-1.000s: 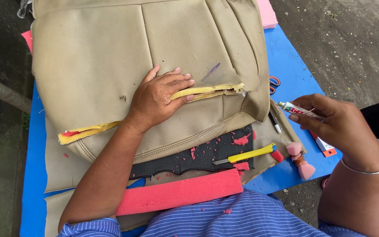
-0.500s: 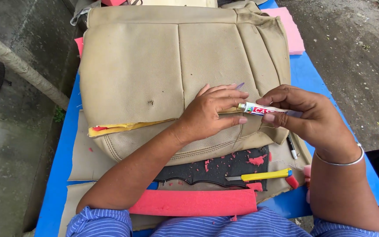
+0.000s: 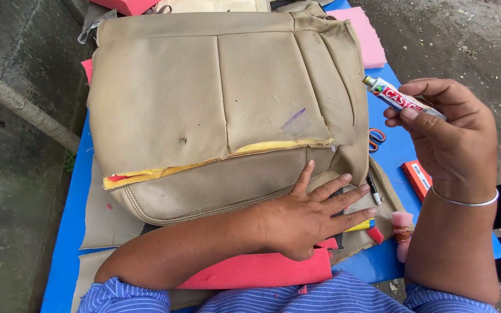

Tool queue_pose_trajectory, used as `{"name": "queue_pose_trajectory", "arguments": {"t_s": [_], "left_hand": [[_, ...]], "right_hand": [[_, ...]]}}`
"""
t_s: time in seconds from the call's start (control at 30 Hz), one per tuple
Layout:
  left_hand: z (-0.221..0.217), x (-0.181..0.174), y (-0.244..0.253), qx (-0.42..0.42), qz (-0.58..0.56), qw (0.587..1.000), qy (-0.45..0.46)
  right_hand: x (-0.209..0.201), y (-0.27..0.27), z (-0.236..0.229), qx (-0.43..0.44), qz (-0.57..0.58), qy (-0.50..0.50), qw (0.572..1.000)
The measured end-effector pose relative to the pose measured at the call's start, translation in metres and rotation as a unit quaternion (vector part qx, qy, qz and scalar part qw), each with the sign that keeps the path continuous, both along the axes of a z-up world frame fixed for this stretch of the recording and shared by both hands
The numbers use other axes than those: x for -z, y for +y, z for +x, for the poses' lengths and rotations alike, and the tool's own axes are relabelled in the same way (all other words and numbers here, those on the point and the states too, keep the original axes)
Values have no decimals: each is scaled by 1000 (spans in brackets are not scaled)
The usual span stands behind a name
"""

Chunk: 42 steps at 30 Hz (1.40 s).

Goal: Repairing a torn car seat cover by stuffing it with foam padding and sealing the tear with adhesive.

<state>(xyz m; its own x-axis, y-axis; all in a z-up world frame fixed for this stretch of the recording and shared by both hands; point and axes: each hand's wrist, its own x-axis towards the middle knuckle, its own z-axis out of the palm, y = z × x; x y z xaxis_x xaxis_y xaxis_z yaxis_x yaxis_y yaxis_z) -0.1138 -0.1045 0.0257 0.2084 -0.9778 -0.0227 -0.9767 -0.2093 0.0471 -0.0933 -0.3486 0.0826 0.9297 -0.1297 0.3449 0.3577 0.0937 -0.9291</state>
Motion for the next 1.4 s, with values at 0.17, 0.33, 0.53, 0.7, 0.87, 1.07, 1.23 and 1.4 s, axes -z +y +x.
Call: {"name": "queue_pose_trajectory", "arguments": {"t_s": [0.17,0.33,0.53,0.7,0.87,1.07,1.23,1.4], "left_hand": [[42,-37,27,-50,-120,992,5],[107,-29,36,-152,-190,970,-14],[157,23,33,-139,-204,968,54],[153,15,47,-254,-312,856,325],[145,15,45,-298,-326,841,312],[150,28,43,-281,-334,858,269],[148,29,41,-302,-319,854,280],[150,30,51,-204,-361,861,294]], "right_hand": [[-2,7,7,0,38,-6,999],[9,11,16,-17,96,-4,995],[26,8,27,-125,125,-21,984],[40,22,35,-132,161,0,978],[51,44,36,-56,117,-60,990],[48,58,28,-16,-10,-108,994],[49,67,22,-15,-66,-145,987],[48,73,26,27,-175,-184,967]]}}
